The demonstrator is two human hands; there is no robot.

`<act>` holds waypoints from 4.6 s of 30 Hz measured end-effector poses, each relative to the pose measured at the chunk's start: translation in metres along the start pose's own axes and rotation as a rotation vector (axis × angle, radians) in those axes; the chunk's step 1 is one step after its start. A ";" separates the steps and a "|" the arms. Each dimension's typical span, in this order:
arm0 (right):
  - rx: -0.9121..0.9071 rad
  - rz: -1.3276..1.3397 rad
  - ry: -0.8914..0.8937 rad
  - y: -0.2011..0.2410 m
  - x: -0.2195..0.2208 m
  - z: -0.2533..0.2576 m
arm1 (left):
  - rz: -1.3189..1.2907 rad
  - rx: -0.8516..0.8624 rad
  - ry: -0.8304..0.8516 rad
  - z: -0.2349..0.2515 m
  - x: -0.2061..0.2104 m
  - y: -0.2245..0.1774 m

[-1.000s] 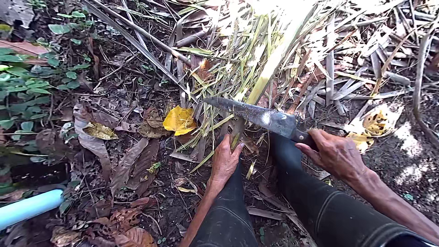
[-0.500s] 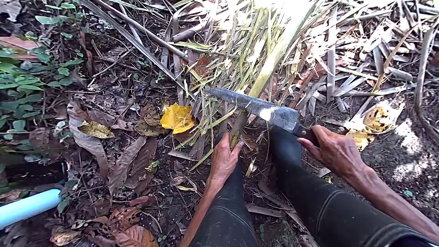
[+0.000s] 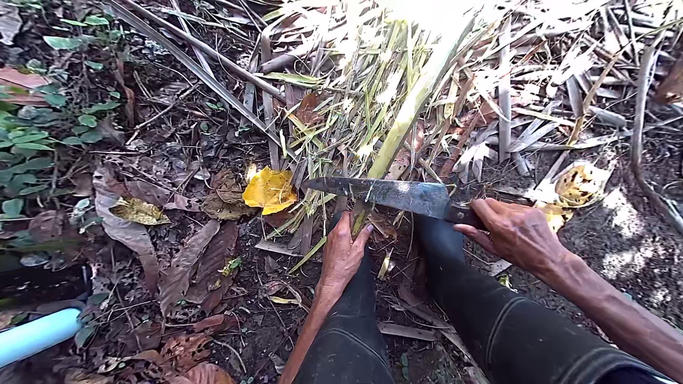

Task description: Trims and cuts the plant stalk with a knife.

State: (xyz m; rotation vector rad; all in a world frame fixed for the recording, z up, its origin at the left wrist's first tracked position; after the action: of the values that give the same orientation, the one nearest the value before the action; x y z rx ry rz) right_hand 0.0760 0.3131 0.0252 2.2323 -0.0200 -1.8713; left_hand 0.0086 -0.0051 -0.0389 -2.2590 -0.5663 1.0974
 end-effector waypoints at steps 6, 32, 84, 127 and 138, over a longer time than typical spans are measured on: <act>0.475 0.121 -0.139 -0.069 -0.015 -0.005 | -0.041 -0.013 0.030 -0.001 -0.003 0.002; 0.125 0.069 -0.122 0.010 0.002 0.018 | -0.390 0.016 0.145 0.012 -0.016 -0.014; 0.138 0.070 -0.180 -0.053 -0.016 0.038 | -0.435 0.028 0.155 0.008 -0.013 -0.003; 0.031 0.113 0.062 -0.019 0.014 -0.016 | -0.182 -0.019 0.355 0.014 -0.005 0.007; 0.106 0.239 0.256 -0.028 0.054 -0.058 | -0.187 -0.256 0.629 0.025 0.006 -0.010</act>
State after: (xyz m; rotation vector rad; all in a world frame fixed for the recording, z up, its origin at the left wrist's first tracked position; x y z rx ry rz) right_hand 0.1390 0.3412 -0.0234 2.4011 -0.3346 -1.4855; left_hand -0.0094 0.0132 -0.0490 -2.5265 -0.6513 0.1960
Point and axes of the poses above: each hand's wrist, its own z-axis towards the middle knuckle, its own x-axis out of the palm, y = z × x, the point moved 2 cm from there along z, towards the middle knuckle, and after that the axes turned 4 degrees about y, right-handed, at the moved point
